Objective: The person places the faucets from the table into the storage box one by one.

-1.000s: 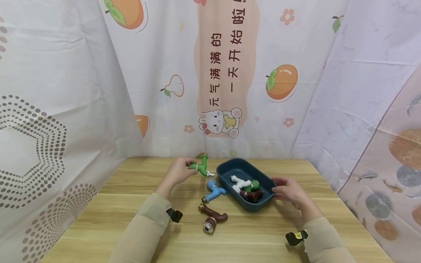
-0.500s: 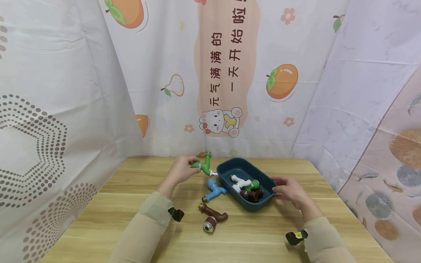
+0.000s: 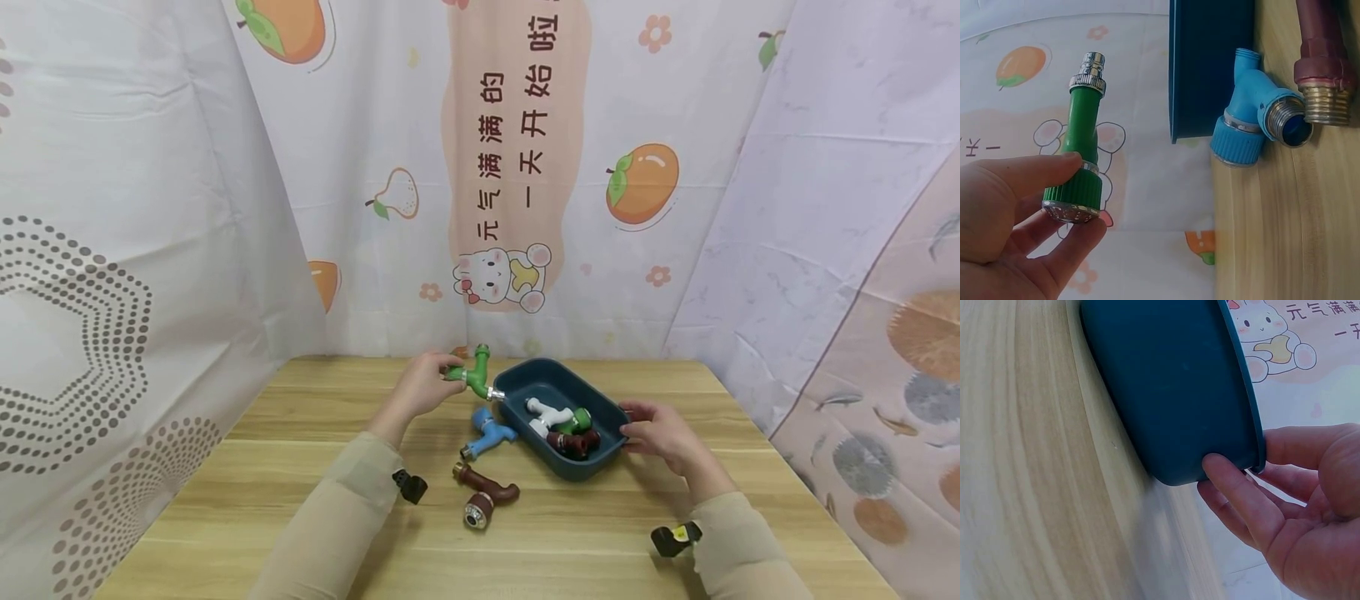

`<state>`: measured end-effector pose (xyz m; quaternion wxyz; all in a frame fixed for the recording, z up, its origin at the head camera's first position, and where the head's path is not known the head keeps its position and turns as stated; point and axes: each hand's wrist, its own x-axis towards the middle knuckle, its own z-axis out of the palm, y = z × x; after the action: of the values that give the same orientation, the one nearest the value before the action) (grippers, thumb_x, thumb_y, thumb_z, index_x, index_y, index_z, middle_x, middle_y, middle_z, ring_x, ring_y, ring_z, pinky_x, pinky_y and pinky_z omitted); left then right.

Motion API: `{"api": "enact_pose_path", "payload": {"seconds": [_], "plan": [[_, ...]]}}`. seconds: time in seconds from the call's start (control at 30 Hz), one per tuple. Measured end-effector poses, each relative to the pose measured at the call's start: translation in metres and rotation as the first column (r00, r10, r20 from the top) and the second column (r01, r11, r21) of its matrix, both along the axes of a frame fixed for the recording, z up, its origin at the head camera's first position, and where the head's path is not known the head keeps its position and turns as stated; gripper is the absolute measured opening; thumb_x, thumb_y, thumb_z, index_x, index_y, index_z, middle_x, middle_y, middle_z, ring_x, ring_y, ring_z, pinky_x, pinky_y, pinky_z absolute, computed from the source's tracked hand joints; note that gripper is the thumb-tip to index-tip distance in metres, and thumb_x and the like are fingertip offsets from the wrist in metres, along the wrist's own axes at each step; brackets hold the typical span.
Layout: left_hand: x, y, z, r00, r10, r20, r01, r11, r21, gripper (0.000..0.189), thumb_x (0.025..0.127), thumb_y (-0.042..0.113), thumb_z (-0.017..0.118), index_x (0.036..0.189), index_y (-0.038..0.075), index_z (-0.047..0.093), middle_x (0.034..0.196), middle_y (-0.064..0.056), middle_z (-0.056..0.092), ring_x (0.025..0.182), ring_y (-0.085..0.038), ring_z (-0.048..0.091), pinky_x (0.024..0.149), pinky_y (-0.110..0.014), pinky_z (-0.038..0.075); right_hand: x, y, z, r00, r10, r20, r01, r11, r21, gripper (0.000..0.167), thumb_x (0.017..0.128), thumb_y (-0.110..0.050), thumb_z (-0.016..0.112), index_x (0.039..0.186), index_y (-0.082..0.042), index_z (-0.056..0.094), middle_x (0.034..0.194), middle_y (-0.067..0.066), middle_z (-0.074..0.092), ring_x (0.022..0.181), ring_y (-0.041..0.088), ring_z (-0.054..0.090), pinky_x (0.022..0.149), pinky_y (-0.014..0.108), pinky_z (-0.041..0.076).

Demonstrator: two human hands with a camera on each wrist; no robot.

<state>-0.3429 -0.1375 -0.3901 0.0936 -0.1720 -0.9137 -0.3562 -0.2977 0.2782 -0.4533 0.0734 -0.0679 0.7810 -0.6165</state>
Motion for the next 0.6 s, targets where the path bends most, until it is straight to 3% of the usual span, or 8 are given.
{"api": "enact_pose_path", "payload": {"seconds": [0.3,0.6], "plan": [[-0.007,0.004,-0.001,1.0,0.022,0.013,-0.022,1.0,-0.016,0.034,0.087,0.017,0.081,0.12,0.01,0.075,0.12,-0.007,0.067,0.103,-0.024,0.062,0.084,-0.04,0.055,-0.001,-0.001,0.001,1.0,-0.004,0.009,0.004,1.0,0.003,0.056,0.095,0.008,0.059,0.145,0.018,0.037,0.13,0.038,0.047,0.103,0.036,0.065,0.09,0.054,0.055],[-0.015,0.007,-0.003,1.0,0.012,0.02,-0.012,1.0,-0.002,0.035,0.087,0.017,0.08,0.121,0.009,0.074,0.109,-0.006,0.067,0.092,-0.021,0.06,0.077,-0.036,0.053,-0.001,0.0,-0.001,1.0,0.0,0.0,0.0,1.0,0.005,0.056,0.095,0.008,0.059,0.145,0.019,0.035,0.13,0.039,0.046,0.103,0.036,0.065,0.088,0.053,0.056]]}}
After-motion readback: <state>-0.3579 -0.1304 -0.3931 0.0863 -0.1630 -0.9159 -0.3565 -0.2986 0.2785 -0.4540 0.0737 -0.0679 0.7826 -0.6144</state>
